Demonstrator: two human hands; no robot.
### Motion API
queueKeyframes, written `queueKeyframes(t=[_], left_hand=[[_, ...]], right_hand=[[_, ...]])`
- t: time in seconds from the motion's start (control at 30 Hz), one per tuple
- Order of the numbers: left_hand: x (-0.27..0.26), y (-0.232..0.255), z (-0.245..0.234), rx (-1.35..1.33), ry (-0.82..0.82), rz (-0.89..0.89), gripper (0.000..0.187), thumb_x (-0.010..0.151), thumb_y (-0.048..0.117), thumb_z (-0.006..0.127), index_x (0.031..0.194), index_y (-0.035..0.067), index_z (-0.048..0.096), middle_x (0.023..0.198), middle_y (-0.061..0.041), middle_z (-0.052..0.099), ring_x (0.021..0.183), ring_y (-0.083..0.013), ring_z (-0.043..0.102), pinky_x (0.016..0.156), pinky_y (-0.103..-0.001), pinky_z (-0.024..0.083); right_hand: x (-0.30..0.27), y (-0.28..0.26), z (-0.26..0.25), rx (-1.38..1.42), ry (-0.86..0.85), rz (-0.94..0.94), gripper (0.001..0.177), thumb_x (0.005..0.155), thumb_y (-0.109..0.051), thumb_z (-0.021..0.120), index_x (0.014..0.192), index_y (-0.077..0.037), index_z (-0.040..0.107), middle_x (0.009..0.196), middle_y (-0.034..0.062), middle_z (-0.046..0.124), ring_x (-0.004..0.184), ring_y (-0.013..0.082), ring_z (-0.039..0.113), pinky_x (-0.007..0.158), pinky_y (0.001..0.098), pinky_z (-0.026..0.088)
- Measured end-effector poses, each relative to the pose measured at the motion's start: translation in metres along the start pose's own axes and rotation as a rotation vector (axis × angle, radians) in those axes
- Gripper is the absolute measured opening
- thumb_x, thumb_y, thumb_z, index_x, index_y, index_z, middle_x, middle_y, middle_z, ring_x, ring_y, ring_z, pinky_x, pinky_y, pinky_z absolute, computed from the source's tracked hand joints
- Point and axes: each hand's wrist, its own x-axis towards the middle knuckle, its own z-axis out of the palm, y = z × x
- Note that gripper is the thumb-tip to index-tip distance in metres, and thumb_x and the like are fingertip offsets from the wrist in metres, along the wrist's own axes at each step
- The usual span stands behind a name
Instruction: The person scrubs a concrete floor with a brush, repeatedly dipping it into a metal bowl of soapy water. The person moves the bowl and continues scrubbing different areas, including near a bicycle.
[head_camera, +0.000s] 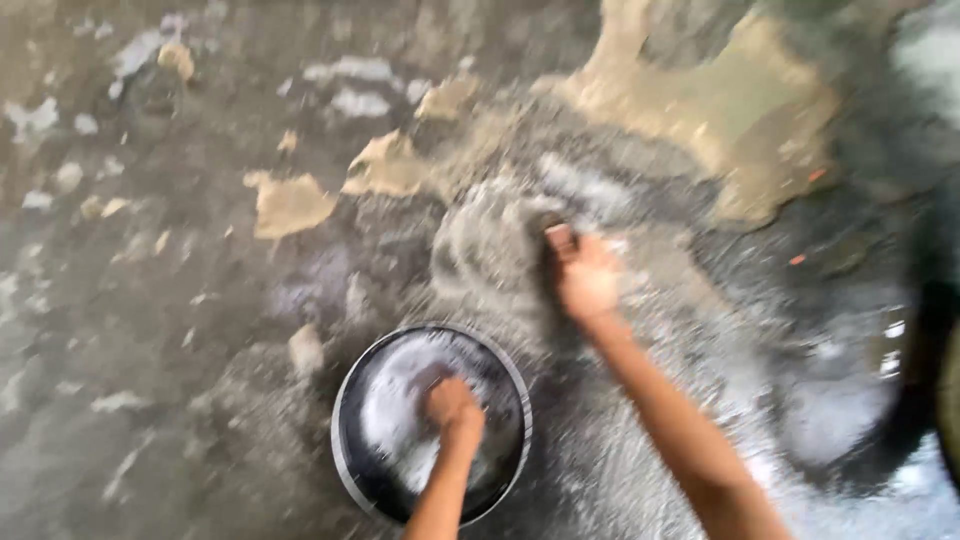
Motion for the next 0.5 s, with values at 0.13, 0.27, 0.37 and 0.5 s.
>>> queueKeyframes(t=[0.13, 0.27, 0.37, 0.5], left_hand=[[-0.016, 0.008, -0.009, 0.039, 0.042, 0.000, 0.012, 0.093, 0.008, 0.069, 0.095, 0.005, 0.081, 0.098, -0.018, 0.078, 0.097, -0.0324, 0.077, 0.075, -0.042, 0.065], [-0.039, 0.019, -0.052, 0.074, 0.076, -0.037, 0.014, 0.094, 0.008, 0.067, 0.101, 0.006, 0.080, 0.103, -0.016, 0.079, 0.101, -0.0286, 0.077, 0.079, -0.040, 0.065], [-0.063, 0.015, -0.055, 0.065, 0.015, -0.054, 0.014, 0.095, 0.009, 0.067, 0.101, 0.004, 0.079, 0.103, -0.018, 0.079, 0.101, -0.0296, 0.077, 0.080, -0.042, 0.065], [-0.089, 0.015, -0.075, 0.070, 0.069, -0.009, 0.019, 0.097, 0.016, 0.065, 0.100, 0.004, 0.079, 0.099, -0.018, 0.079, 0.099, -0.0306, 0.077, 0.078, -0.044, 0.065]], right_hand=[[-0.016, -0.041, -0.029, 0.262, 0.000, -0.082, 0.022, 0.098, -0.034, 0.057, 0.115, -0.038, 0.071, 0.080, -0.0016, 0.053, 0.073, 0.0188, 0.059, 0.059, 0.0320, 0.049], [-0.140, 0.020, 0.023, 0.308, -0.308, -0.216, 0.026, 0.100, -0.034, 0.052, 0.122, -0.032, 0.067, 0.110, 0.0115, 0.064, 0.099, 0.0280, 0.062, 0.074, 0.0416, 0.052], [-0.133, 0.084, -0.004, 0.099, -0.278, -0.020, 0.025, 0.102, -0.034, 0.056, 0.123, -0.029, 0.071, 0.107, 0.0135, 0.066, 0.101, 0.0307, 0.062, 0.081, 0.0427, 0.052], [-0.021, 0.096, -0.032, -0.139, -0.086, 0.299, 0.040, 0.091, -0.031, 0.071, 0.130, -0.036, 0.066, 0.099, 0.0103, 0.058, 0.088, 0.0296, 0.060, 0.061, 0.0390, 0.052]])
